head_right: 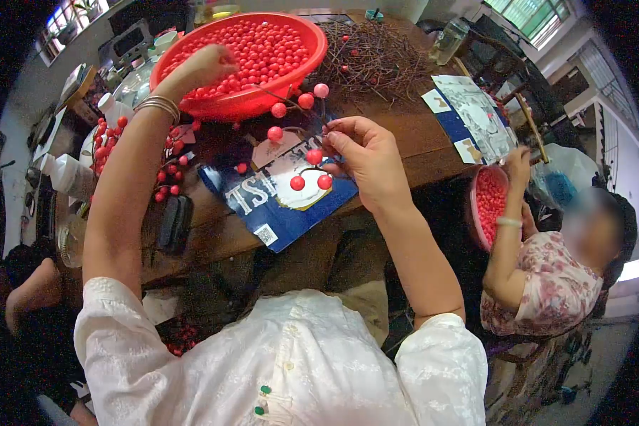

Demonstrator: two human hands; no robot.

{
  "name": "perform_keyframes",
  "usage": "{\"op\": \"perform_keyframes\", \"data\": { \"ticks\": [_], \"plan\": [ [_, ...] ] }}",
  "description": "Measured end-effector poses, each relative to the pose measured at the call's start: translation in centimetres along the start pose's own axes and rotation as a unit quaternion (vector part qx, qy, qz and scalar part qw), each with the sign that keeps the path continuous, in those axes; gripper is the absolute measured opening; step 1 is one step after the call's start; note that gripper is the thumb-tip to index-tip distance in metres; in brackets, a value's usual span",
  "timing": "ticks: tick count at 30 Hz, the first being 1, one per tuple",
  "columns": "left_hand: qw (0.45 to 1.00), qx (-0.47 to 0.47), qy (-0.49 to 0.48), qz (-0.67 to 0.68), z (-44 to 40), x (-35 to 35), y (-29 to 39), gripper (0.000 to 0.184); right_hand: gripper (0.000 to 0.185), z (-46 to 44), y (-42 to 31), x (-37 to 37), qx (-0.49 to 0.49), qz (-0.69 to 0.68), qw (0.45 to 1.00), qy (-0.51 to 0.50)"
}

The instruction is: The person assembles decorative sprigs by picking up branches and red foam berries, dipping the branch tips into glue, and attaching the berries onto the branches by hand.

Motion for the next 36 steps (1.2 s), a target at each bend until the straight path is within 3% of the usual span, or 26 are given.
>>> {"op": "perform_keyframes", "data": {
  "ticks": [7,22,30,32,34,36],
  "plan": [
    [0.999,0.015,0.023,0.035,2.0,2.2,1.9,0.021,0.012,0.1,-0.4,-1.0,-0.045,0.109,0.991,0.066],
    [0.99,0.021,0.099,0.094,2.9,0.5,3.2,0.025,0.012,0.1,-0.2,0.4,-0.012,0.075,0.996,0.052],
    [0.984,0.028,0.121,0.124,3.7,2.3,4.9,0.028,0.011,-0.1,0.3,0.5,-0.042,0.059,0.995,0.063],
    [0.938,0.122,0.123,0.301,8.8,4.6,6.1,0.018,0.011,0.0,0.3,0.5,-0.067,0.072,0.992,0.079],
    [0.884,0.067,0.001,0.463,11.9,8.2,6.6,0.017,0.011,0.0,0.4,0.7,-0.072,0.097,0.988,0.091],
    [0.87,-0.005,-0.01,0.493,13.5,11.2,5.4,0.018,0.012,0.2,0.3,1.0,-0.086,0.147,0.979,0.112]
  ]
}}
Point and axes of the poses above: each hand's wrist, its own z-axis away from the middle knuckle, its own x-axis out of the palm, y = z × x, the point moved 4 cm from there along -z, towards the middle knuckle, and after that the axes turned 15 degrees about z, right-handed, at the moved point
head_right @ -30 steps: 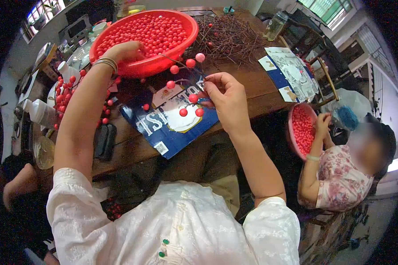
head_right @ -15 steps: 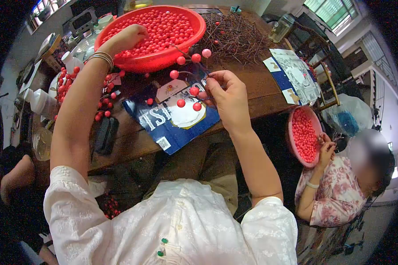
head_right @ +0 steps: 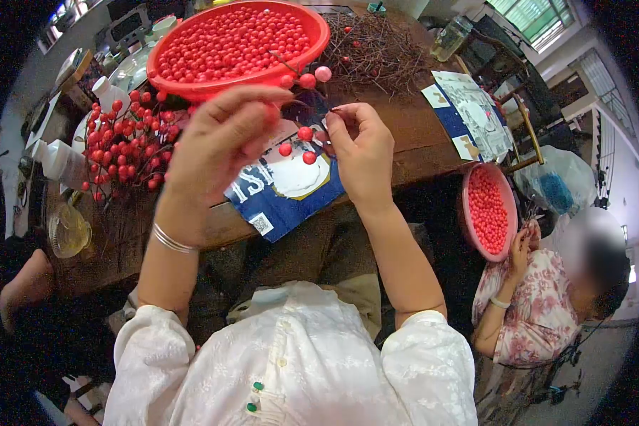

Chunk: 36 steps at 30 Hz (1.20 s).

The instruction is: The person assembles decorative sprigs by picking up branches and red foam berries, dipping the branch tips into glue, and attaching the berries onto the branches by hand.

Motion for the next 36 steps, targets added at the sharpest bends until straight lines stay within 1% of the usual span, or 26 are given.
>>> {"op": "perform_keyframes", "data": {
  "ticks": [1,2,6,7,11,12,16,22,26,31,36],
  "plan": [
    [1.0,-0.025,0.016,-0.003,0.4,-0.1,-1.2,0.019,0.012,0.1,-0.2,0.1,-0.009,0.025,1.0,0.008],
    [1.0,-0.024,0.018,-0.003,0.3,-0.1,-2.1,0.019,0.012,0.2,-0.3,0.4,-0.009,0.025,1.0,0.006],
    [0.989,0.046,0.14,-0.012,0.2,-1.2,-3.9,0.019,0.012,0.9,-1.1,0.8,-0.047,0.077,0.995,0.035],
    [0.989,0.047,0.14,-0.011,0.1,-1.4,-4.1,0.019,0.012,1.0,-1.1,0.8,-0.048,0.078,0.995,0.035],
    [0.989,0.047,0.134,0.03,-0.3,-1.8,-4.4,0.019,0.012,1.2,-1.1,0.9,-0.109,0.149,0.981,0.056],
    [0.989,0.048,0.134,0.031,-0.2,-1.9,-4.4,0.019,0.012,1.3,-1.2,1.0,-0.11,0.15,0.981,0.056],
    [0.989,0.034,0.13,0.061,-0.2,-1.9,-4.6,0.016,0.011,1.9,-2.5,1.2,-0.167,0.228,0.953,0.105],
    [0.99,0.039,0.121,0.067,-0.1,-1.9,-5.0,0.019,0.009,2.1,-2.6,1.3,-0.186,0.223,0.949,0.124],
    [0.984,0.066,0.144,0.075,0.0,-2.0,-5.4,0.017,0.008,2.5,-3.1,1.5,-0.246,0.299,0.909,0.157],
    [0.984,0.062,0.146,0.077,0.2,-2.1,-5.8,0.017,0.006,2.5,-2.7,1.9,-0.28,0.316,0.89,0.171],
    [0.987,0.056,0.131,0.076,0.2,-2.2,-5.7,0.017,0.009,2.5,-2.8,1.4,-0.26,0.327,0.898,0.133]
  ]
}}
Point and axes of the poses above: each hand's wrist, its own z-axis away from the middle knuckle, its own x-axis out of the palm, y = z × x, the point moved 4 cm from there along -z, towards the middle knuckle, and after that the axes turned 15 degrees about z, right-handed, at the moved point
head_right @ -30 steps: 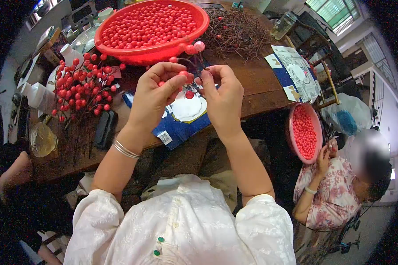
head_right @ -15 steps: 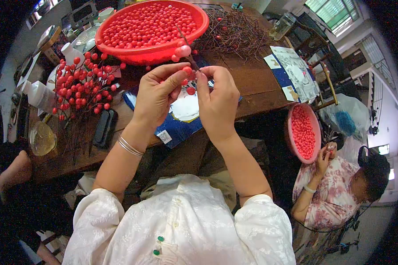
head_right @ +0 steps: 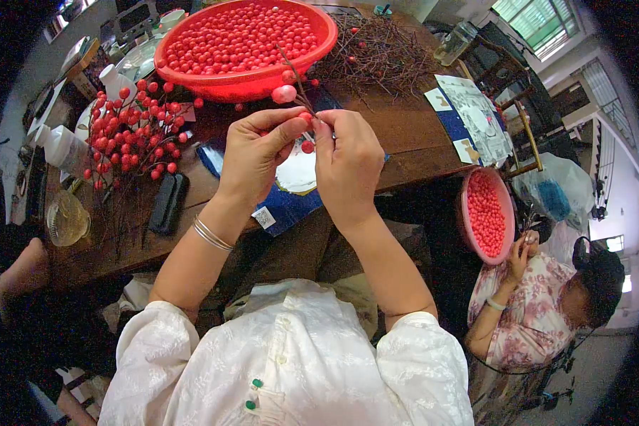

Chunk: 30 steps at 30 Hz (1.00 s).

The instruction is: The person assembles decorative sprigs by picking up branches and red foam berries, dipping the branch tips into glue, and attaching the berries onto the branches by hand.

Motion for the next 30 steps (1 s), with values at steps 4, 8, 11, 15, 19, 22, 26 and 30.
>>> {"op": "perform_keyframes", "data": {
  "ticks": [4,8,11,15,19,22,26,30],
  "plan": [
    [1.0,0.0,-0.012,-0.005,-0.3,0.5,0.2,0.016,0.015,-0.3,0.9,0.0,0.057,-0.137,0.988,-0.044],
    [0.999,-0.004,-0.026,-0.018,-0.6,1.5,1.0,0.015,0.021,-0.7,1.3,-0.5,0.089,-0.255,0.959,-0.084],
    [0.999,-0.008,-0.04,-0.029,-0.8,2.3,1.5,0.015,0.025,-1.2,1.2,-1.1,0.101,-0.325,0.934,-0.105],
    [0.997,-0.003,-0.076,-0.03,-0.9,3.1,1.6,0.013,0.026,-0.9,1.3,-1.4,0.186,-0.481,0.841,-0.163],
    [0.992,0.014,-0.092,-0.085,-0.9,3.7,1.5,0.015,0.029,-0.9,2.5,-1.4,0.238,-0.5,0.818,-0.153],
    [0.993,-0.039,-0.112,-0.022,-1.2,2.9,1.2,0.015,0.029,-0.9,2.6,-1.7,0.255,-0.495,0.818,-0.141],
    [0.941,-0.213,-0.144,0.22,-1.1,1.4,0.5,0.016,0.028,-0.7,2.4,-1.9,0.258,-0.462,0.84,-0.117],
    [0.96,-0.219,-0.065,0.162,0.1,2.3,1.0,0.015,0.025,-1.0,1.3,-3.2,0.031,-0.157,0.986,0.037]
  ]
}}
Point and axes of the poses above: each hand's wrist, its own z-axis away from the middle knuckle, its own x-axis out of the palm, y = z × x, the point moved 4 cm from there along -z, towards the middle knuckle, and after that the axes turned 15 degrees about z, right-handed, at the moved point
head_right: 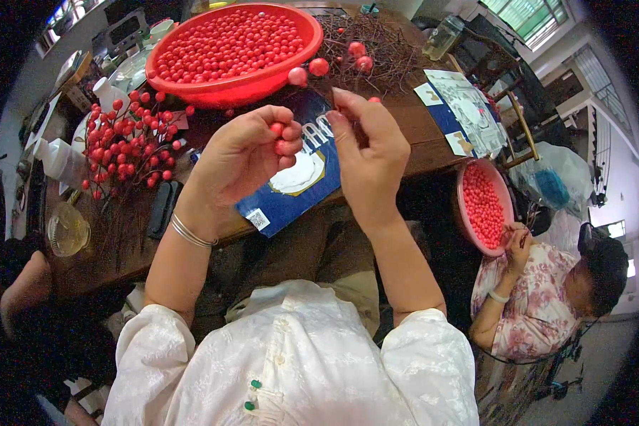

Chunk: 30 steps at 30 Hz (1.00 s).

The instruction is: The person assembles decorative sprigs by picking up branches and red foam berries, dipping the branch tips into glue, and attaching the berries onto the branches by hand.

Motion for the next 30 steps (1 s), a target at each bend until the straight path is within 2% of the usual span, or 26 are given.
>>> {"op": "perform_keyframes", "data": {
  "ticks": [1,5,11,15,21,26,30],
  "plan": [
    [1.0,0.002,0.002,0.0,0.2,0.0,0.0,0.015,0.025,0.1,0.0,0.2,0.0,-0.002,1.0,-0.002],
    [0.998,0.004,-0.009,-0.062,0.5,0.0,0.1,0.016,0.023,0.9,-0.7,0.5,-0.104,0.146,0.984,0.016],
    [0.996,0.0,-0.054,-0.067,0.2,-1.3,-0.5,0.02,0.029,0.9,-1.3,0.6,-0.136,0.158,0.977,0.049],
    [0.993,0.074,-0.018,-0.089,0.1,-1.6,-0.6,0.021,0.029,1.1,-1.4,0.9,-0.173,0.165,0.969,0.064],
    [0.992,0.101,-0.015,-0.069,0.2,-1.3,-0.7,0.02,0.029,1.2,-1.6,0.9,-0.18,0.176,0.966,0.066],
    [0.984,0.139,0.011,-0.115,0.3,-1.7,-0.5,0.02,0.029,1.3,-1.6,1.0,-0.199,0.194,0.959,0.052],
    [0.974,0.158,0.011,-0.162,0.3,-2.2,-0.4,0.019,0.028,1.2,-1.8,1.1,-0.174,0.179,0.968,0.019]
  ]
}}
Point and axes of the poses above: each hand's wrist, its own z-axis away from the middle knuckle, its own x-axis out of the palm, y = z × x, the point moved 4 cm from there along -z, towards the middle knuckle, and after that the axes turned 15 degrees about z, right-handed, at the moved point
